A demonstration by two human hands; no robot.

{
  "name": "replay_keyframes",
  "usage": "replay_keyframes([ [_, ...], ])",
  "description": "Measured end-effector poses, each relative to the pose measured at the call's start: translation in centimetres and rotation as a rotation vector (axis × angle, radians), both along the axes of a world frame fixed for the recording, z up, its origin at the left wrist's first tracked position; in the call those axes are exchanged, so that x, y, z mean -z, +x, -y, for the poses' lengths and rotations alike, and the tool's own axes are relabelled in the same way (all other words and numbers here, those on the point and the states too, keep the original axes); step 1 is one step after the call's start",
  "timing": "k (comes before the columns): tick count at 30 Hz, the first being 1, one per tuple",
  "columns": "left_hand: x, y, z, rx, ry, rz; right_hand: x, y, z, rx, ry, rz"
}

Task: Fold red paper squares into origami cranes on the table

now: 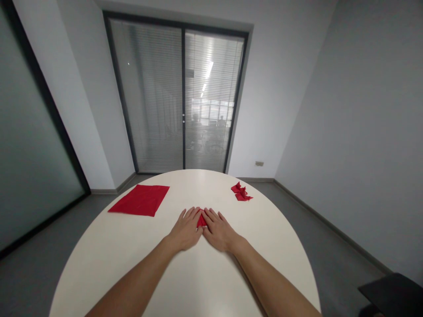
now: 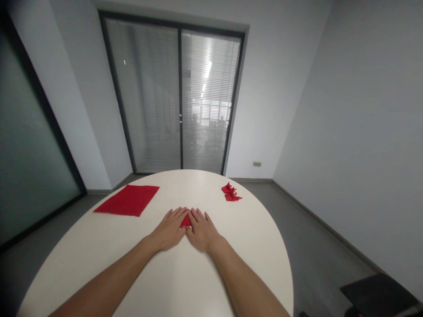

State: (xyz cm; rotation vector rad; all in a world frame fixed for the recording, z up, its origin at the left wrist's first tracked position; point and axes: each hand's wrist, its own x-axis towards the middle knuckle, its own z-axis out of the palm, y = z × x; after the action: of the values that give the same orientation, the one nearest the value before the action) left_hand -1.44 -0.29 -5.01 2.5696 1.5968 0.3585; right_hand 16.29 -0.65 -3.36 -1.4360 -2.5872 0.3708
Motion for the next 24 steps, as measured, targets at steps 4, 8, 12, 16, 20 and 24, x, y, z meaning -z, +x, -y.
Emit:
replay_keyframes([
  [4, -0.19, -0.05, -0.03, -0.001, 0.028, 0.008, -0.23, -0.01, 0.17, 0.0, -0.003, 0.0],
  [8, -0.33, -0.34, -0.08, -0.002, 0.008, 0.031, -0.48, 0.02, 0.34, -0.003, -0.01, 0.004],
  [12, -0.26, -0.57, -0.16, -0.001, -0.018, 0.058, -0.4, 0.05, 0.28, -0.004, -0.015, 0.007],
  [16, -0.23, -0.57, -0.23, -0.008, -0.027, 0.073, -0.26, 0.07, 0.11, -0.001, -0.03, 0.019],
  [20, -0.38, -0.49, -0.21, -0.012, -0.028, 0.078, -0.48, 0.13, 0.13, -0.002, -0.036, 0.031],
  [24, -0.39, -0.53, -0.23, -0.007, -0.033, 0.087, -0.82, 0.16, 0.28, -0.004, -0.043, 0.033],
])
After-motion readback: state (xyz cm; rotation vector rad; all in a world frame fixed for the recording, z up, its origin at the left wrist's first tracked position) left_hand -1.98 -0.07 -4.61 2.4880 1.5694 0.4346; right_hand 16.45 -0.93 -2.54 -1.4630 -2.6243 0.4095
